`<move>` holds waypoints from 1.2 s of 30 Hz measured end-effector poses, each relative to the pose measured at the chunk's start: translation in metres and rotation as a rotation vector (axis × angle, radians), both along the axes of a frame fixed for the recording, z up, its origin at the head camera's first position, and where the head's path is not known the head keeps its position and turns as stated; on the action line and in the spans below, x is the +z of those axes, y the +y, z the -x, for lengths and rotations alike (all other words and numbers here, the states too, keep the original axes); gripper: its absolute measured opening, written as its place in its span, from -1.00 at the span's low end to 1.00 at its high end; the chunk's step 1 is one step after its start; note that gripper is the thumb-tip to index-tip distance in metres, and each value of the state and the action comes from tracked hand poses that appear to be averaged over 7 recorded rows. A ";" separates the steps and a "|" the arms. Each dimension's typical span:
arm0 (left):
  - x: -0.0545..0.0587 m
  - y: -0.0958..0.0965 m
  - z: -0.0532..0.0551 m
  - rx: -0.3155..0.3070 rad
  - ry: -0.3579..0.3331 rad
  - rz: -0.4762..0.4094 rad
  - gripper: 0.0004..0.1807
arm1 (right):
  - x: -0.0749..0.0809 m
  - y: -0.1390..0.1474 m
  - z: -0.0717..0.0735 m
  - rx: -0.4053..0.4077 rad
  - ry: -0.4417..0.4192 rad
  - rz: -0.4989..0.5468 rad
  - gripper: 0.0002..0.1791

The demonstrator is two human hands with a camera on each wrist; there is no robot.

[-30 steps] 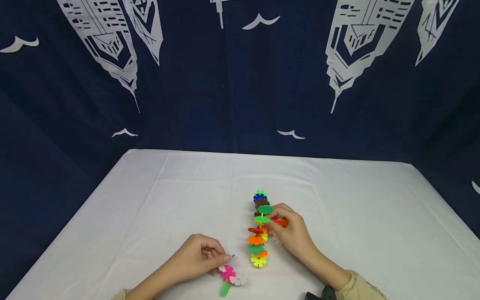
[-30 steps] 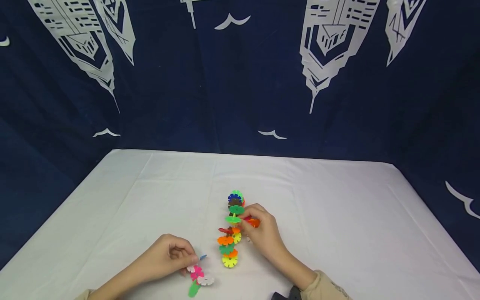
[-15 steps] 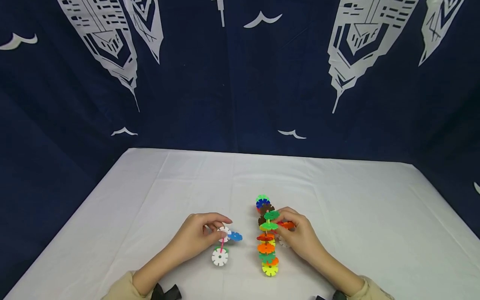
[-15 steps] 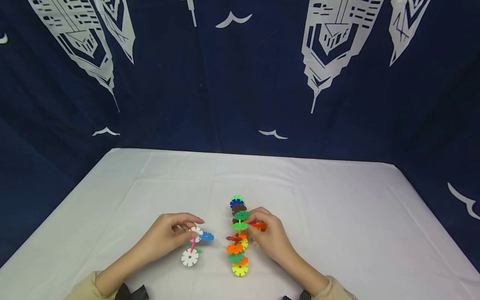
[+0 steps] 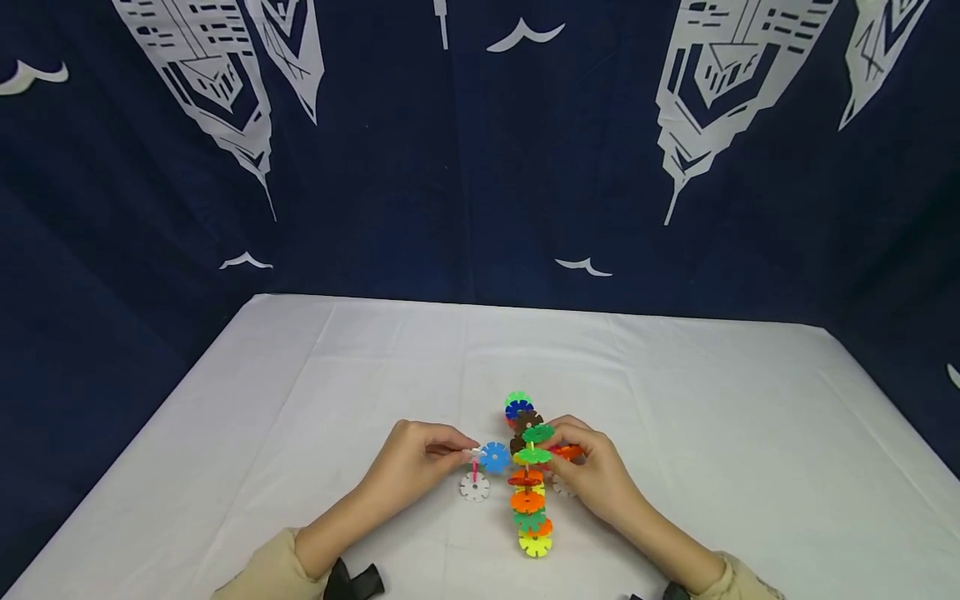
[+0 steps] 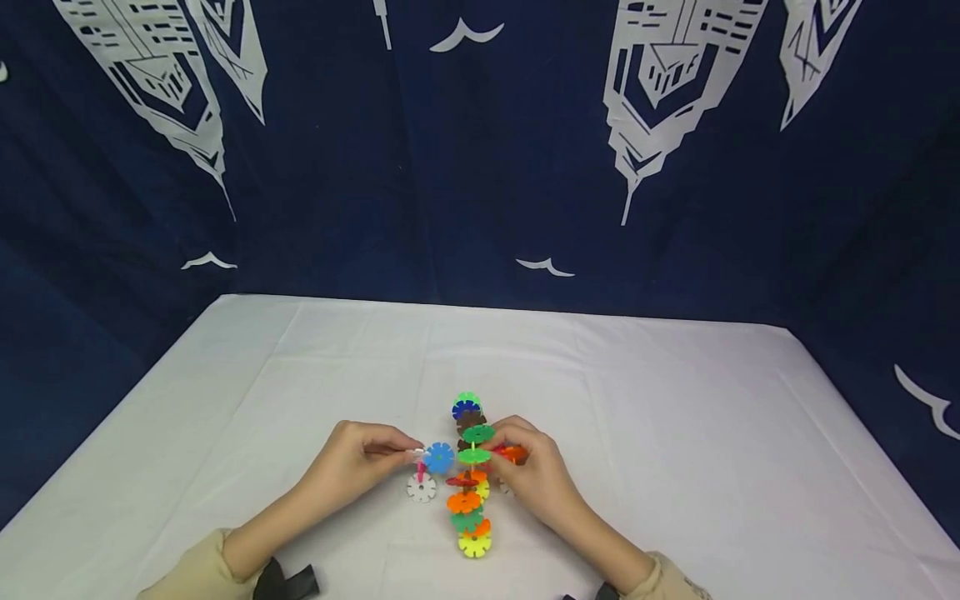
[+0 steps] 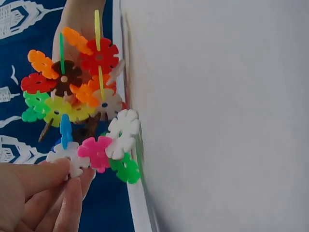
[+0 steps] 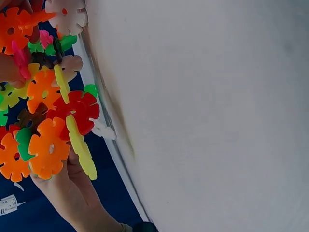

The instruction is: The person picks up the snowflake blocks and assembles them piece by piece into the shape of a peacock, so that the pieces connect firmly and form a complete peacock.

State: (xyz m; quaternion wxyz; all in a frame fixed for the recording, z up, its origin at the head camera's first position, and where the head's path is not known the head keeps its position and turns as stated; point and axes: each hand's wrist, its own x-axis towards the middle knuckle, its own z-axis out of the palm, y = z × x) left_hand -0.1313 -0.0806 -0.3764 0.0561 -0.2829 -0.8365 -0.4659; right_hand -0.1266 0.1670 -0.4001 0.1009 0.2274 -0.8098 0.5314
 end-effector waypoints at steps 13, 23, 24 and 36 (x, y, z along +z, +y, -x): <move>-0.002 0.002 0.002 0.012 -0.003 -0.006 -0.88 | -0.001 -0.003 -0.002 -0.002 0.066 -0.005 -0.62; -0.003 0.001 0.003 -0.011 0.022 -0.039 -0.86 | -0.002 -0.003 0.000 0.011 0.076 -0.009 -0.63; -0.003 0.001 0.004 -0.019 0.029 -0.044 -0.84 | -0.002 -0.003 0.000 0.010 0.077 -0.008 -0.62; -0.001 -0.001 0.004 -0.042 0.071 -0.005 -0.83 | -0.003 -0.001 0.000 -0.005 0.076 -0.018 -0.62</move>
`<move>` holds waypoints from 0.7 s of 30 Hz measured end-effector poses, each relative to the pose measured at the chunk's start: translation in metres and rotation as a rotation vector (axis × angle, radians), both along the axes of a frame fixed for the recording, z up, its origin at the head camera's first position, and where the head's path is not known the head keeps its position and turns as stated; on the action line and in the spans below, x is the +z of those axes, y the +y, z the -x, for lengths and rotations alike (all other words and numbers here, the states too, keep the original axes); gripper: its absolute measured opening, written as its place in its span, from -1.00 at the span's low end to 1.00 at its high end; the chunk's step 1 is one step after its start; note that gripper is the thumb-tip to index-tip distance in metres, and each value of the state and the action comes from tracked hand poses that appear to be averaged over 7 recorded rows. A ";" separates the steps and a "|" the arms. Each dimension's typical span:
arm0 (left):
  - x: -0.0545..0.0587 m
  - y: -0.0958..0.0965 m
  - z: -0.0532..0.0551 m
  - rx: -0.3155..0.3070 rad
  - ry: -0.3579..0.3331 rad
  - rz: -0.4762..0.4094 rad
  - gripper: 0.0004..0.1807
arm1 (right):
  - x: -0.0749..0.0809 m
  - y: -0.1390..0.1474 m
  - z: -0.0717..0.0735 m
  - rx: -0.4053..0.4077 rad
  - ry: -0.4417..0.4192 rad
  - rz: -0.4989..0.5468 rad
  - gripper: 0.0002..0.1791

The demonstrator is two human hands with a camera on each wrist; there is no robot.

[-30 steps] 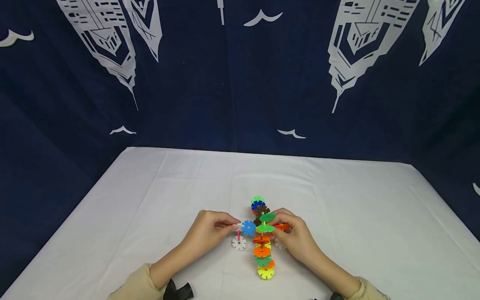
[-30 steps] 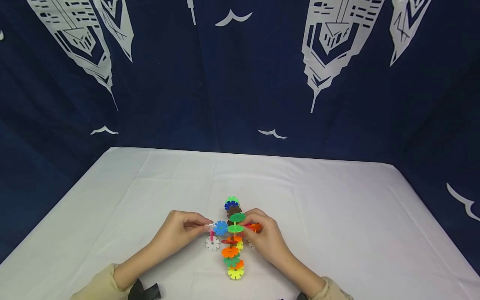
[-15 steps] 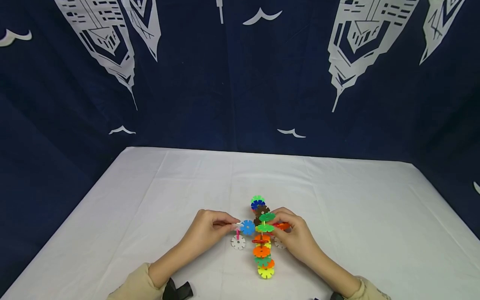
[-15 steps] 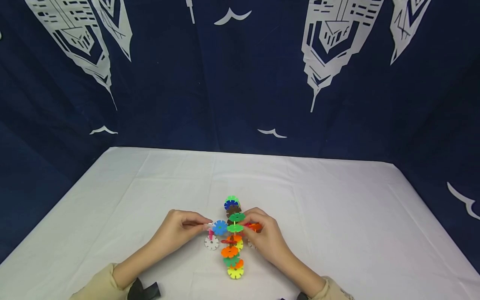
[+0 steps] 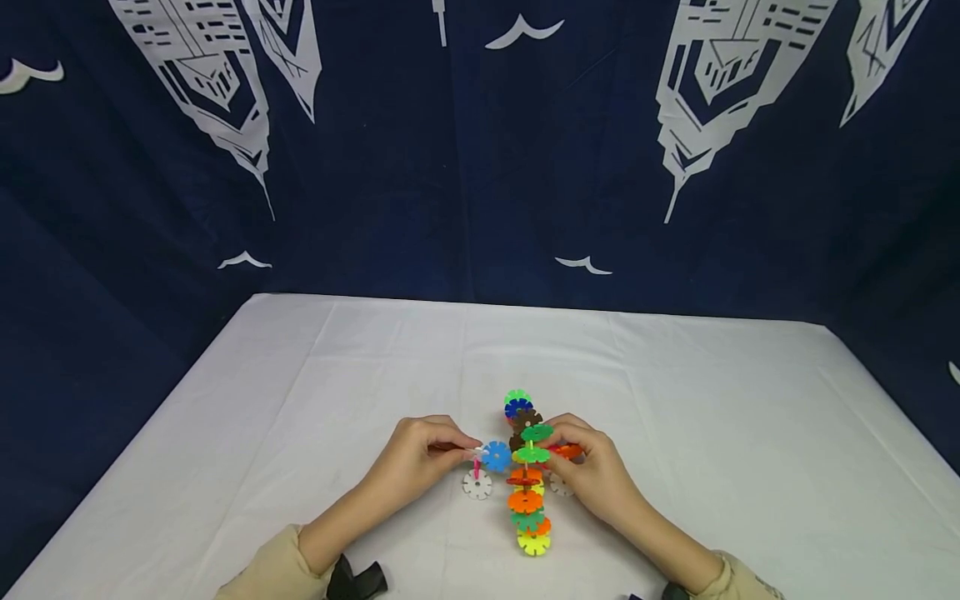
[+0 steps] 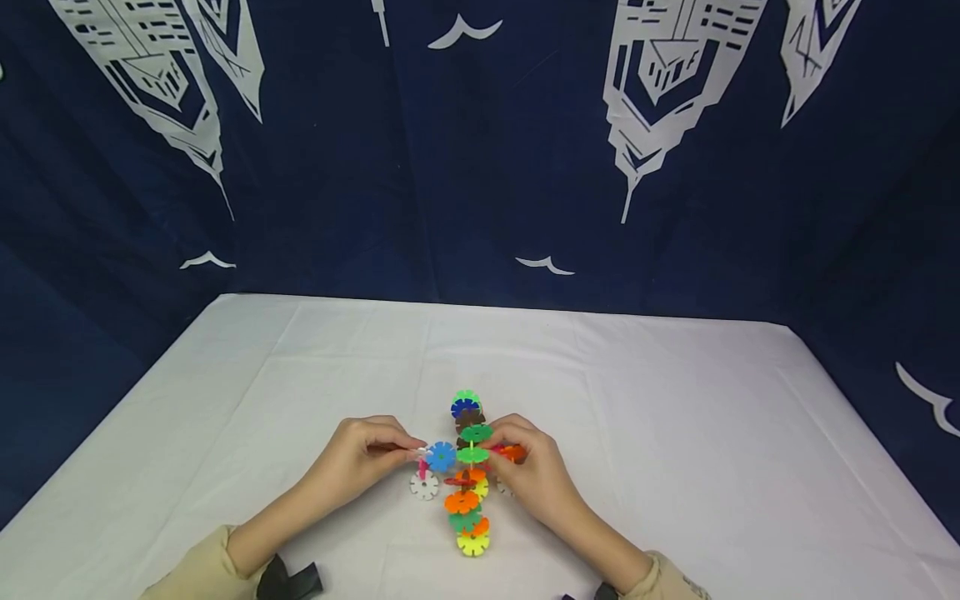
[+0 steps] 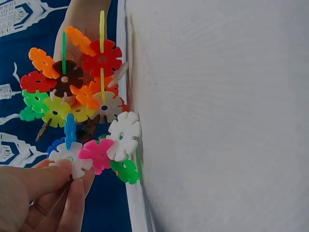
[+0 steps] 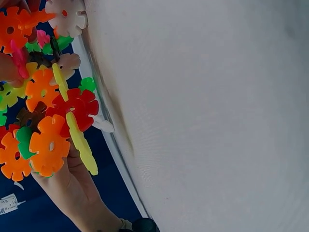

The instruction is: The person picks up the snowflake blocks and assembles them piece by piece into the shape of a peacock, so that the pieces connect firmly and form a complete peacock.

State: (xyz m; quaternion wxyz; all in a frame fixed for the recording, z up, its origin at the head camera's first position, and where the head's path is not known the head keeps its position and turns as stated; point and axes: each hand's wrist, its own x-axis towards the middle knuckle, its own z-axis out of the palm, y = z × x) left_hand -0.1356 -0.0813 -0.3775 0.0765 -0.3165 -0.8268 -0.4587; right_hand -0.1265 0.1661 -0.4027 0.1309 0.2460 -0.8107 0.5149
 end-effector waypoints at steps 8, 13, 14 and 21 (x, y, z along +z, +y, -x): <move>0.001 -0.001 0.002 -0.024 0.004 0.008 -0.82 | 0.000 0.000 0.000 -0.002 0.008 -0.001 -0.65; 0.000 -0.002 0.002 -0.022 -0.008 0.000 -0.83 | -0.001 -0.001 0.000 -0.005 0.011 0.004 -0.65; 0.000 -0.002 0.002 -0.019 -0.011 -0.001 -0.83 | -0.001 -0.002 0.000 -0.004 0.012 0.008 -0.65; 0.002 0.001 0.001 0.009 -0.018 0.009 -0.84 | 0.000 -0.004 -0.001 -0.009 0.015 0.037 -0.64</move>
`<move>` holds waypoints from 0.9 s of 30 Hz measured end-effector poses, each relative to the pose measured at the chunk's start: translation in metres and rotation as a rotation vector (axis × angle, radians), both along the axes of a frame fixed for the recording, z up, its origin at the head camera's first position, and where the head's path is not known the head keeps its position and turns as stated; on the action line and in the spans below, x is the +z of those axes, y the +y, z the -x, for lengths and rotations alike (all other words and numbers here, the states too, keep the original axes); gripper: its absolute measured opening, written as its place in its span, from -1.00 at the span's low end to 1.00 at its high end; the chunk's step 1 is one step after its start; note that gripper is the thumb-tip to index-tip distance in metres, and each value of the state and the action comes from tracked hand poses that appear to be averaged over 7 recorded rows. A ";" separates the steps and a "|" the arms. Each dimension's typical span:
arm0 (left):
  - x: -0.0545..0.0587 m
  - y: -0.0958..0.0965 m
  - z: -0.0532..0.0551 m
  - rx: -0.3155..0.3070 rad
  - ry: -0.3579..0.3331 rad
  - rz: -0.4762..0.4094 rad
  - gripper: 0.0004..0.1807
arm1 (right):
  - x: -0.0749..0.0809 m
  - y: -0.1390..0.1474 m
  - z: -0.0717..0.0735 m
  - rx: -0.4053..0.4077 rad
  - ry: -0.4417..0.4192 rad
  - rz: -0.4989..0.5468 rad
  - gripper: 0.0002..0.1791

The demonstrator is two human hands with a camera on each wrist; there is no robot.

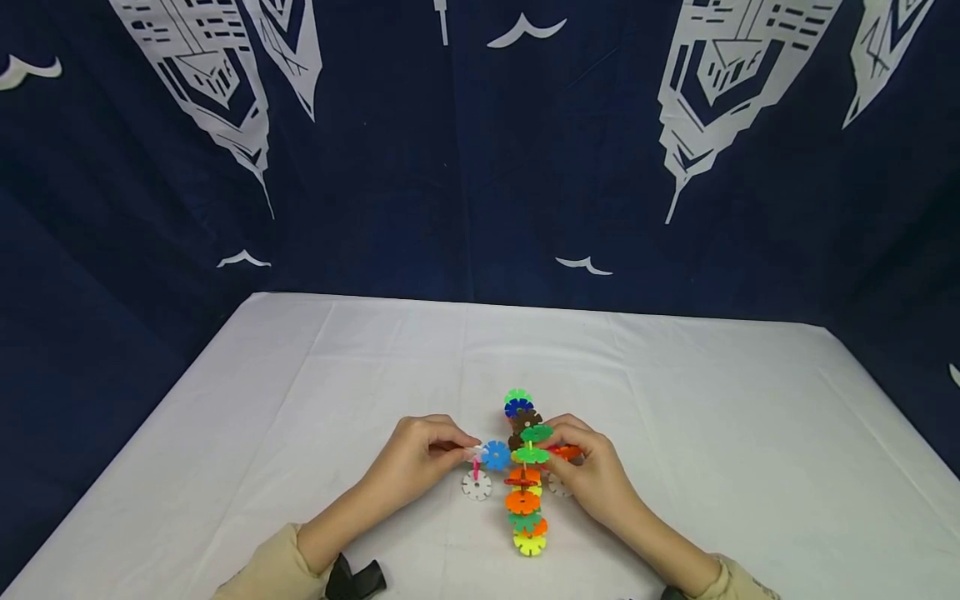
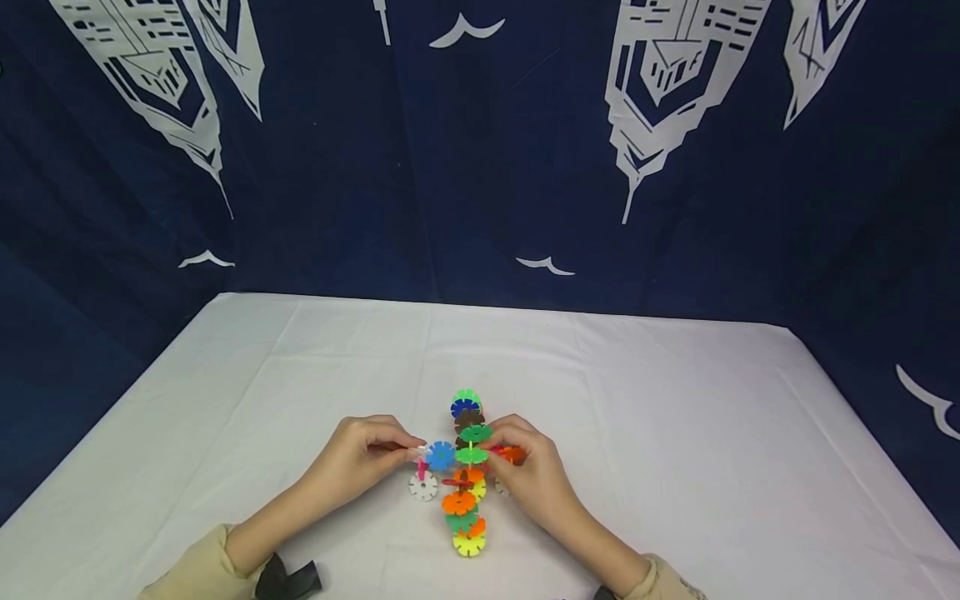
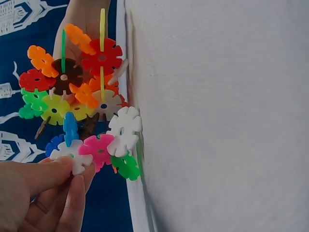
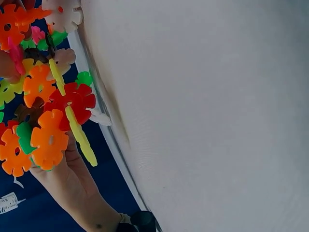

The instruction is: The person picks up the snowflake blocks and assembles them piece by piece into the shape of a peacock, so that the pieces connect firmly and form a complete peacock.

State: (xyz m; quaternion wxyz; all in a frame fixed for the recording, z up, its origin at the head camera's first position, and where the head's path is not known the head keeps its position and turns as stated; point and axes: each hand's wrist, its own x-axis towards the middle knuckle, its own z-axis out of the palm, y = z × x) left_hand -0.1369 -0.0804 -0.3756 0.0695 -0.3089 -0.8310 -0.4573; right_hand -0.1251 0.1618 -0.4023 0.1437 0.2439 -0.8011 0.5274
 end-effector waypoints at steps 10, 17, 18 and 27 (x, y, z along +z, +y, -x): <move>-0.002 0.005 0.001 0.001 0.000 -0.004 -0.88 | -0.002 -0.002 -0.001 -0.005 -0.014 0.027 -0.64; -0.003 0.008 -0.001 0.024 -0.006 -0.023 -0.89 | -0.003 -0.003 -0.001 -0.021 -0.055 0.062 -0.61; -0.004 0.009 -0.002 0.029 -0.009 -0.030 -0.89 | -0.003 -0.004 -0.002 -0.014 -0.061 0.074 -0.62; -0.008 0.011 -0.003 0.045 -0.026 -0.078 -0.89 | -0.002 -0.005 -0.002 0.002 -0.093 0.090 -0.61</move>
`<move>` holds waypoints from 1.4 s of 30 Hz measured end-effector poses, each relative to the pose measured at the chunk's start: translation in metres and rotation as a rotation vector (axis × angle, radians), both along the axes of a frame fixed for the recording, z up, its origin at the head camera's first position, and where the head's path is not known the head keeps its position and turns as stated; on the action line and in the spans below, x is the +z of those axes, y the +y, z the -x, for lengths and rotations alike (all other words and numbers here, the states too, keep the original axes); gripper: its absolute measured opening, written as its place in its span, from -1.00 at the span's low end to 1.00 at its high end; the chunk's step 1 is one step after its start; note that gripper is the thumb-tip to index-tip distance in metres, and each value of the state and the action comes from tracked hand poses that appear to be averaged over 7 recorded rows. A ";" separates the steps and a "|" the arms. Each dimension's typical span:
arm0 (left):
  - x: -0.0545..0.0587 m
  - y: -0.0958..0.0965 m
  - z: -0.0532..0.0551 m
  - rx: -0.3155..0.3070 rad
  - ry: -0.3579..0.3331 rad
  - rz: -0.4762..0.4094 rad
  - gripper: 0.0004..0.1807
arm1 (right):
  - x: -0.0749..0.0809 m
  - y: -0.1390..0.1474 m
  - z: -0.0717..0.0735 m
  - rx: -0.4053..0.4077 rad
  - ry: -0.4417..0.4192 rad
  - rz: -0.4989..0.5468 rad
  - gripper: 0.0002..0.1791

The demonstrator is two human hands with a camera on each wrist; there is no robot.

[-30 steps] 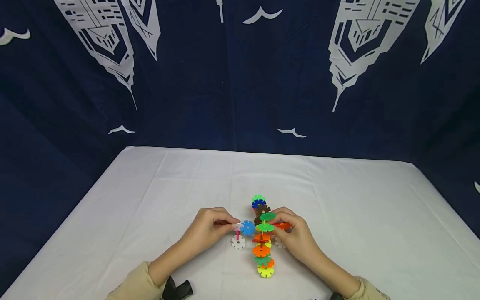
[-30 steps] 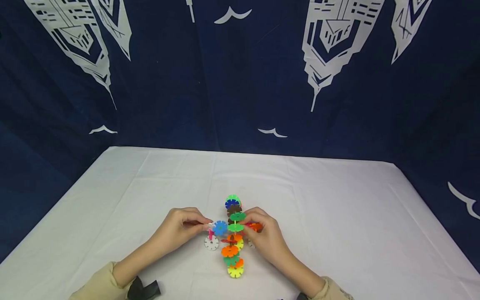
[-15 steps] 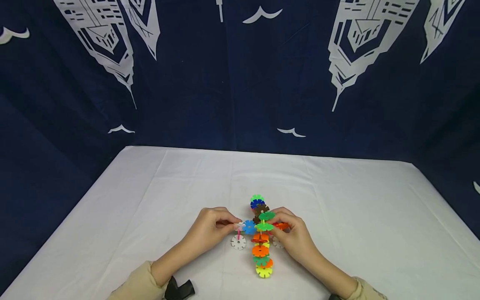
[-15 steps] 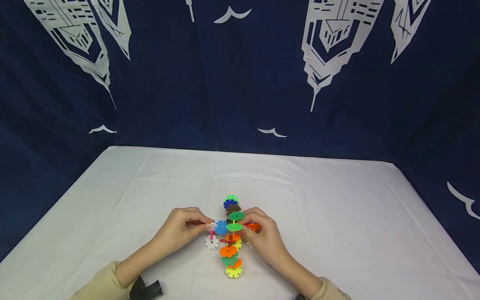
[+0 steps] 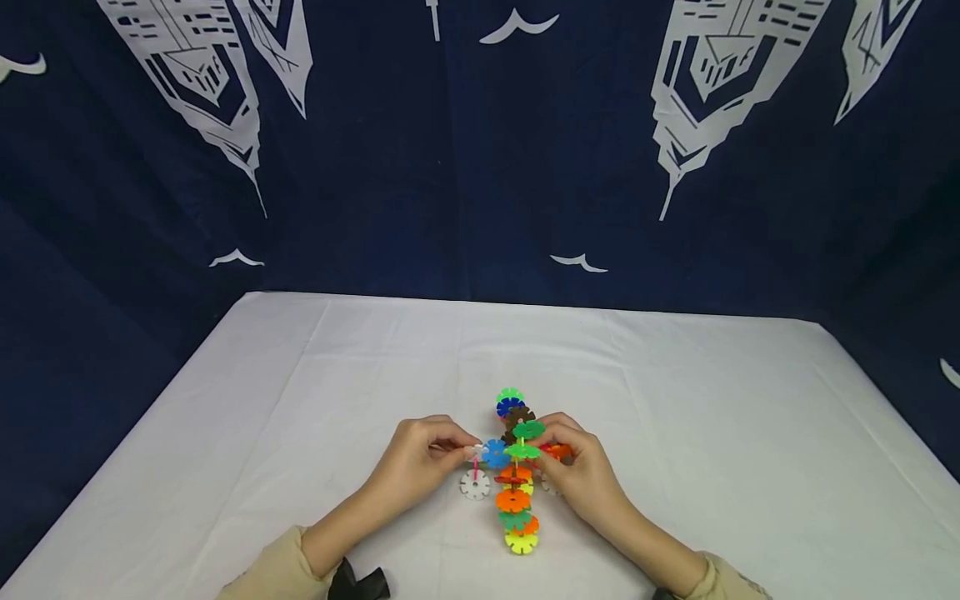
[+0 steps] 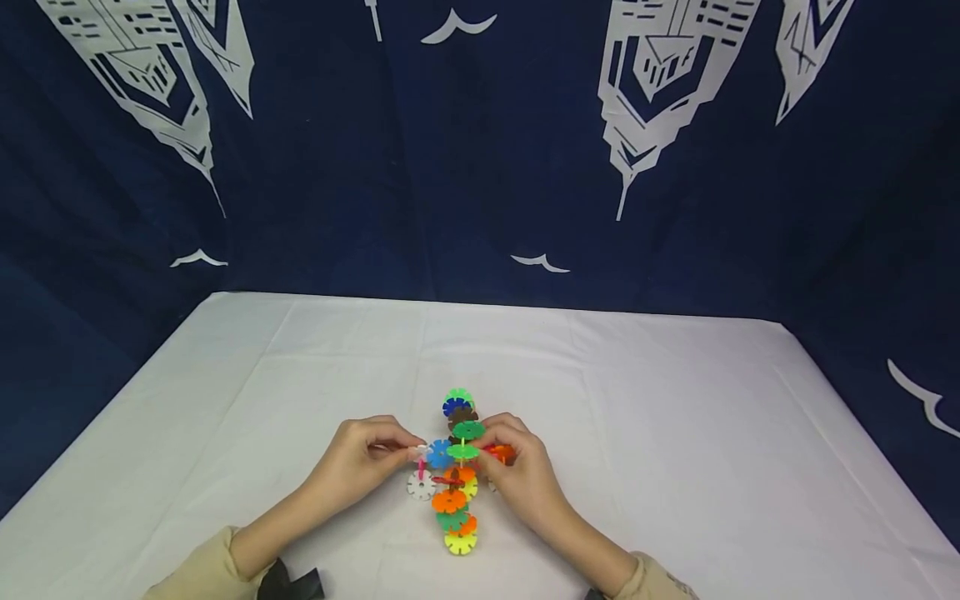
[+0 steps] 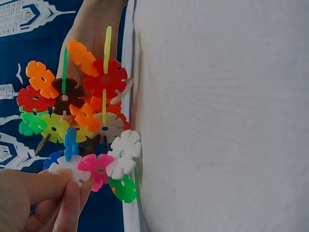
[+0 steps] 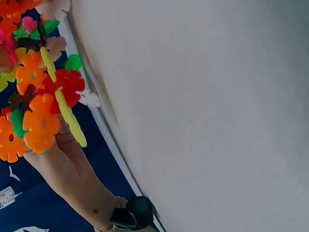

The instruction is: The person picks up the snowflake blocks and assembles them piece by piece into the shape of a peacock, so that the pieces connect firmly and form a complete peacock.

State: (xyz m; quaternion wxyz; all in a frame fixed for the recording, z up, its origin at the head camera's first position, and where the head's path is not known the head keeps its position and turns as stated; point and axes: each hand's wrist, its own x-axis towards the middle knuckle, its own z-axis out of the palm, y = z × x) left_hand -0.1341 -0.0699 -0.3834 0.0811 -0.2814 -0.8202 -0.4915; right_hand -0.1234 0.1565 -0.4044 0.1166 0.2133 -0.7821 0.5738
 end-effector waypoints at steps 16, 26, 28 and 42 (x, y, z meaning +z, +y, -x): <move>0.006 -0.018 0.021 -0.127 -0.187 -0.011 -0.80 | 0.019 0.020 -0.008 -0.131 0.171 -0.207 -0.77; -0.002 -0.002 0.088 -0.593 -0.515 -0.066 -0.44 | 0.018 -0.001 -0.051 -0.149 0.133 -0.298 -0.62; -0.002 0.005 0.093 -0.663 -0.534 -0.054 -0.47 | 0.018 -0.005 -0.054 -0.166 0.065 -0.368 -0.59; -0.001 0.013 0.091 -0.622 -0.559 -0.054 -0.70 | 0.011 -0.011 -0.057 -0.126 0.055 -0.486 -0.63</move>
